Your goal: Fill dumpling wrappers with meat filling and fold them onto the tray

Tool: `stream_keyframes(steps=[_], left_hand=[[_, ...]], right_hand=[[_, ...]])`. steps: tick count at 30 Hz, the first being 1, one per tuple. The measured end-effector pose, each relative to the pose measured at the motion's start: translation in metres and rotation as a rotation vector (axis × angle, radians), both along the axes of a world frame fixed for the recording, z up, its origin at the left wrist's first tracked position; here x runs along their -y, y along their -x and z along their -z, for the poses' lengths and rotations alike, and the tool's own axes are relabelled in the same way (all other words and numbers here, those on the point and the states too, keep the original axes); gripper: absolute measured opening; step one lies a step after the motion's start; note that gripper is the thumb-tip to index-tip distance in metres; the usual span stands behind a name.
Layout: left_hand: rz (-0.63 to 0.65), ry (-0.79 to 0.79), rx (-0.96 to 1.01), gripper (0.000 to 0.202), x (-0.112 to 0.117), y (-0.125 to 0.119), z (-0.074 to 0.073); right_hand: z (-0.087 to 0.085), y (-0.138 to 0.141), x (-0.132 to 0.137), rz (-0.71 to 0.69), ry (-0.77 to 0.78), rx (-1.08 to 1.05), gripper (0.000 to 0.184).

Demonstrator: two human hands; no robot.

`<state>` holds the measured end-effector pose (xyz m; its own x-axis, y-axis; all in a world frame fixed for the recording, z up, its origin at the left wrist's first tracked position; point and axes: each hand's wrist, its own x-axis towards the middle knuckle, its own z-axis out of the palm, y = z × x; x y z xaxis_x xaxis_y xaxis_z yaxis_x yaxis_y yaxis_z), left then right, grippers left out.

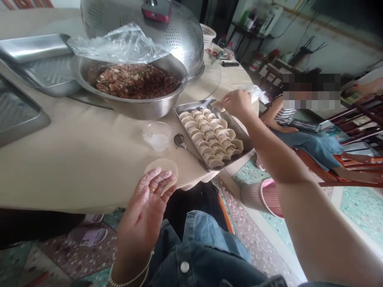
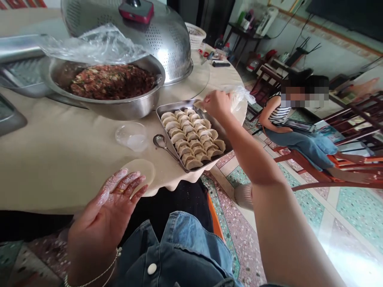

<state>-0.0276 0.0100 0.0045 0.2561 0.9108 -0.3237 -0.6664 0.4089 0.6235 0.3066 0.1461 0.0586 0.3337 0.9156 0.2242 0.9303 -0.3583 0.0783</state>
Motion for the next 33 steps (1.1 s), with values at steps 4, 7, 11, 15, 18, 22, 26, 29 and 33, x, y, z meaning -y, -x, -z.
stream_keyframes(steps=[4, 7, 11, 15, 18, 22, 26, 29, 33], left_hand=[[-0.042, -0.026, -0.036, 0.021, 0.002, 0.004, -0.003], [-0.089, -0.022, -0.069, 0.02, 0.003, 0.008, -0.008], [-0.11, -0.019, -0.092, 0.018, 0.002, 0.01, -0.01], [-0.17, -0.204, -0.258, 0.017, -0.007, 0.012, 0.013], [-0.393, -0.568, -0.803, 0.023, -0.02, 0.017, 0.038], [-0.381, -0.808, -1.179, 0.032, -0.033, 0.026, 0.055], [-0.229, -1.058, -1.509, 0.028, -0.034, 0.025, 0.053], [-0.235, -1.021, -1.575, 0.03, -0.033, 0.021, 0.053], [-0.226, -1.016, -1.55, 0.029, -0.032, 0.021, 0.054]], right_hand=[[0.019, -0.006, -0.013, 0.028, 0.044, -0.048, 0.048], [0.025, -0.004, -0.012, 0.021, 0.085, -0.058, 0.043], [0.025, -0.003, -0.012, 0.025, 0.089, -0.079, 0.036], [0.014, -0.001, -0.008, -0.014, 0.011, -0.108, 0.051], [-0.003, 0.019, 0.016, -0.082, -0.148, -0.133, 0.032], [-0.013, 0.081, 0.079, -0.462, -0.289, -0.292, 0.033], [0.021, 0.151, 0.131, -0.898, -0.051, -0.528, 0.031], [0.06, 0.182, 0.133, -0.849, -0.043, -0.537, 0.043], [0.088, 0.192, 0.114, -0.666, -0.104, -0.478, 0.043]])
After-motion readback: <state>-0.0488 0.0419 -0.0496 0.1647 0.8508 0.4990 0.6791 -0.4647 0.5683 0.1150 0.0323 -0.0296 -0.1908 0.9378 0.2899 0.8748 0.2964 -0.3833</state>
